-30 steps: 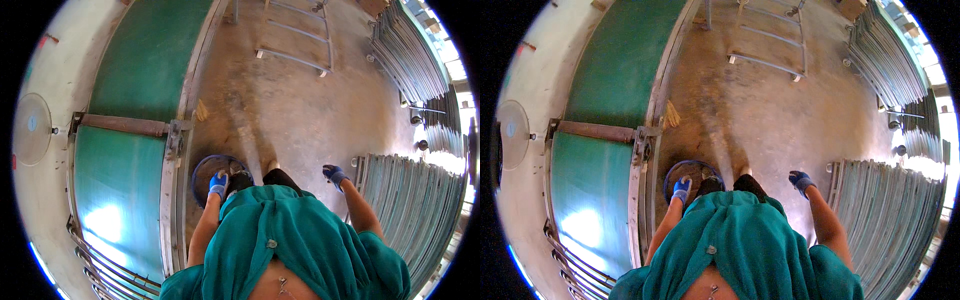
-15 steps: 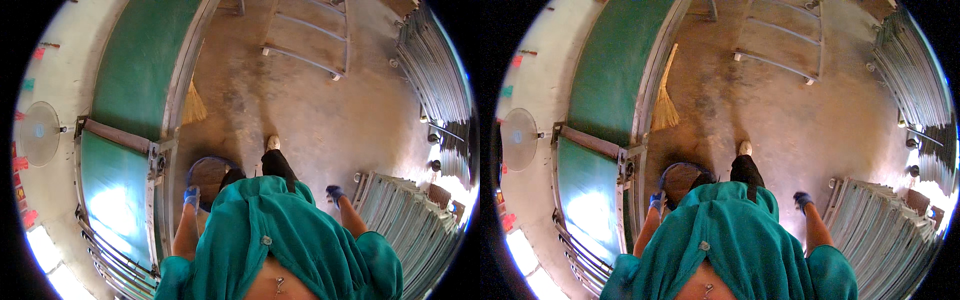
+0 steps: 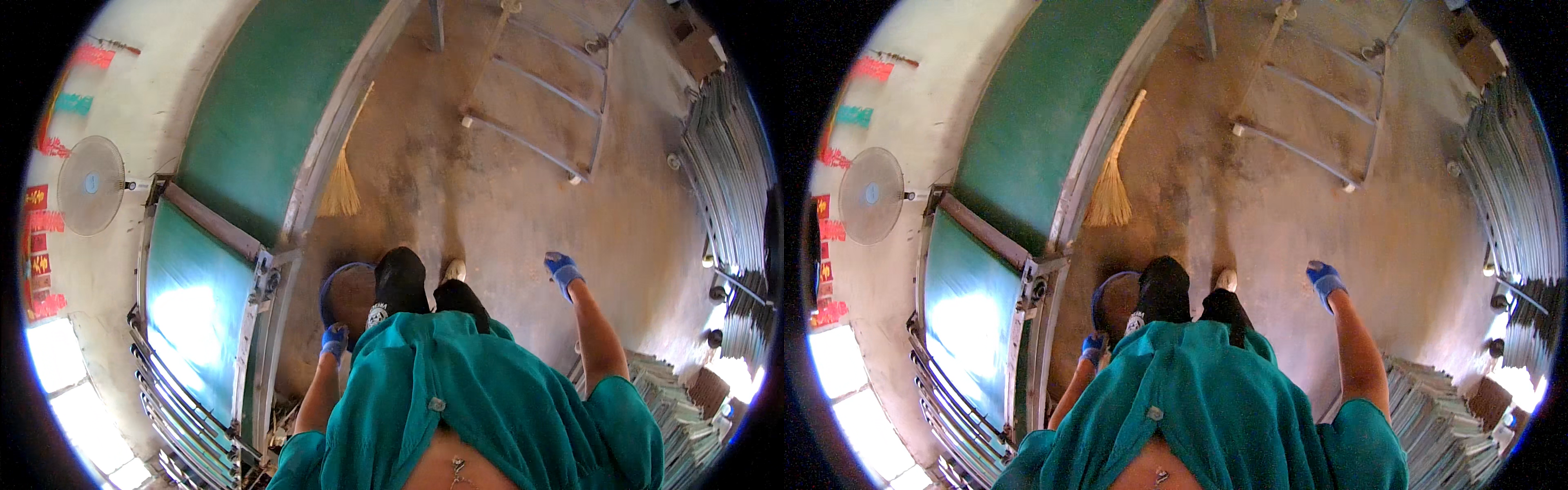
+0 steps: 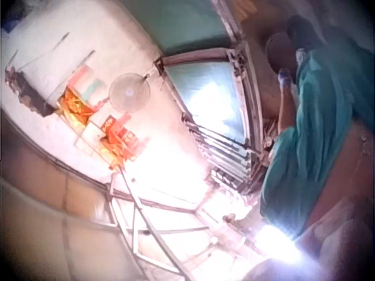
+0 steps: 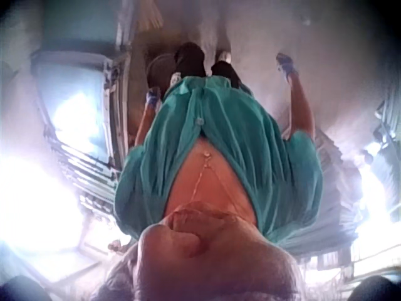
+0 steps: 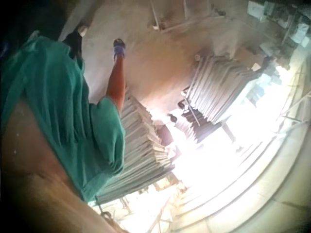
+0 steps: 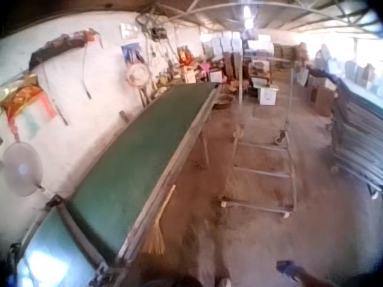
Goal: The person scoops brown clay from a large rotating mixer into a blue bucket using their gloved hands. They then carry the bucket to a processing machine and pour the clay into its hopper, using their hands to scrape the bucket clean and push the material into the machine.
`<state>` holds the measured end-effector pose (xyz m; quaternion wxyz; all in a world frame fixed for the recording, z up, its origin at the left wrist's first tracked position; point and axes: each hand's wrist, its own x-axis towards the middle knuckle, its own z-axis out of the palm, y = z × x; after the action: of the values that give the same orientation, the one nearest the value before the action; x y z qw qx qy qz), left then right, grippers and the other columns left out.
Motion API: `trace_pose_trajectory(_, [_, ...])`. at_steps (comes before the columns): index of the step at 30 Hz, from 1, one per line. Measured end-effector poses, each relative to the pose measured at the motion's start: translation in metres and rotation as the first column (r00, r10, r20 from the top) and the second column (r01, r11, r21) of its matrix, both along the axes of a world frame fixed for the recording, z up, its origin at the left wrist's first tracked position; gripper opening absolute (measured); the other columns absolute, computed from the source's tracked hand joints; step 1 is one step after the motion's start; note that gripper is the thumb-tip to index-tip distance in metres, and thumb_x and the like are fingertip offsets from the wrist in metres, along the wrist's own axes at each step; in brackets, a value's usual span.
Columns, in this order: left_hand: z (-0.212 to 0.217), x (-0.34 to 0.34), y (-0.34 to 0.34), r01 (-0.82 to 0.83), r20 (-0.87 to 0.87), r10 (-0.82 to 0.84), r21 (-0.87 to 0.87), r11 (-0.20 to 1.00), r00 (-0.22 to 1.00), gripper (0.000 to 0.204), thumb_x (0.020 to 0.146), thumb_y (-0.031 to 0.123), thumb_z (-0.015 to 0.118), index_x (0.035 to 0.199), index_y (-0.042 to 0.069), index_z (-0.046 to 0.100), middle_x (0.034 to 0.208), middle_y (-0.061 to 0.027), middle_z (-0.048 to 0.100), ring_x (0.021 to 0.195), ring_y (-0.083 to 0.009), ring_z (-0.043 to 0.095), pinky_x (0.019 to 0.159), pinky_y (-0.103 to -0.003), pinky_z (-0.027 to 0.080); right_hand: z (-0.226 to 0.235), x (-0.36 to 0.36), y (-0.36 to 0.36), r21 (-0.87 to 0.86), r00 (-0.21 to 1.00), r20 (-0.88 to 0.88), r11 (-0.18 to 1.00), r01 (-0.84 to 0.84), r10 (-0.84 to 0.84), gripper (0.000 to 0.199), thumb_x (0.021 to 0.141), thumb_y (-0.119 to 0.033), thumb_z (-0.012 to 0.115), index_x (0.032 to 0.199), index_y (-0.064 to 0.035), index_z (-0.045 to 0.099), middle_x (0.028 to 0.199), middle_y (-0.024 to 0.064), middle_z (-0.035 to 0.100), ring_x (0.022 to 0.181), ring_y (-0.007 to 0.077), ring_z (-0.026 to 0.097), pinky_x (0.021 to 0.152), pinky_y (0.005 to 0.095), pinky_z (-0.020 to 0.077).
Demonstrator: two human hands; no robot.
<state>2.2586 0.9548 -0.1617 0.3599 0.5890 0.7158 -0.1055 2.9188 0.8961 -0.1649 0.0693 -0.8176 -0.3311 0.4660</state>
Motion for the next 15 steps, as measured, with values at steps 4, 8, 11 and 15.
trace_pose_trajectory(4, [0.016,0.031,0.022,-0.125,-0.019,0.125,-0.035,0.992,0.992,0.027,0.081,0.029,0.053,0.096,0.008,0.062,0.099,-0.0187,0.061,0.096,-0.0349,0.057,0.079,-0.040,0.047,-0.047,0.015,0.000,-0.047,0.988,0.013,0.987,-0.153,0.154,0.034,0.085,-0.029,0.049,0.110,-0.0066,0.057,0.111,0.0142,0.058,0.103,0.0270,0.055,0.086,0.0349,0.0446])
trace_pose_trajectory(8, [-0.007,0.031,0.040,-0.162,0.092,0.158,0.039,0.986,0.983,0.028,0.080,0.029,0.054,0.099,0.010,0.062,0.099,-0.0166,0.061,0.096,-0.0337,0.057,0.080,-0.038,0.046,-0.055,0.023,0.003,-0.046,0.940,-0.093,0.941,-0.334,0.329,0.034,0.083,-0.027,0.053,0.111,-0.0068,0.057,0.108,0.0129,0.060,0.099,0.0300,0.057,0.080,0.0324,0.0476])
trace_pose_trajectory(11, [-0.012,0.052,0.083,-0.179,0.147,0.181,-0.025,0.983,0.972,0.029,0.081,0.031,0.054,0.099,0.009,0.062,0.100,-0.0165,0.061,0.096,-0.0341,0.057,0.080,-0.039,0.046,-0.037,0.023,0.028,-0.266,0.988,-0.154,0.961,-0.074,0.033,0.032,0.080,-0.026,0.057,0.107,-0.0080,0.058,0.106,0.0123,0.061,0.097,0.0303,0.058,0.079,0.0330,0.0481])
trace_pose_trajectory(15, [-0.034,0.039,0.102,-0.243,0.087,0.249,-0.082,0.967,0.964,0.029,0.083,0.028,0.052,0.100,0.007,0.062,0.102,-0.0177,0.061,0.097,-0.0355,0.056,0.080,-0.040,0.045,0.004,-0.003,0.100,-0.418,0.934,-0.090,0.864,0.279,-0.345,0.027,0.078,-0.025,0.058,0.100,-0.0092,0.061,0.105,0.0120,0.061,0.095,0.0289,0.059,0.079,0.0353,0.0483])
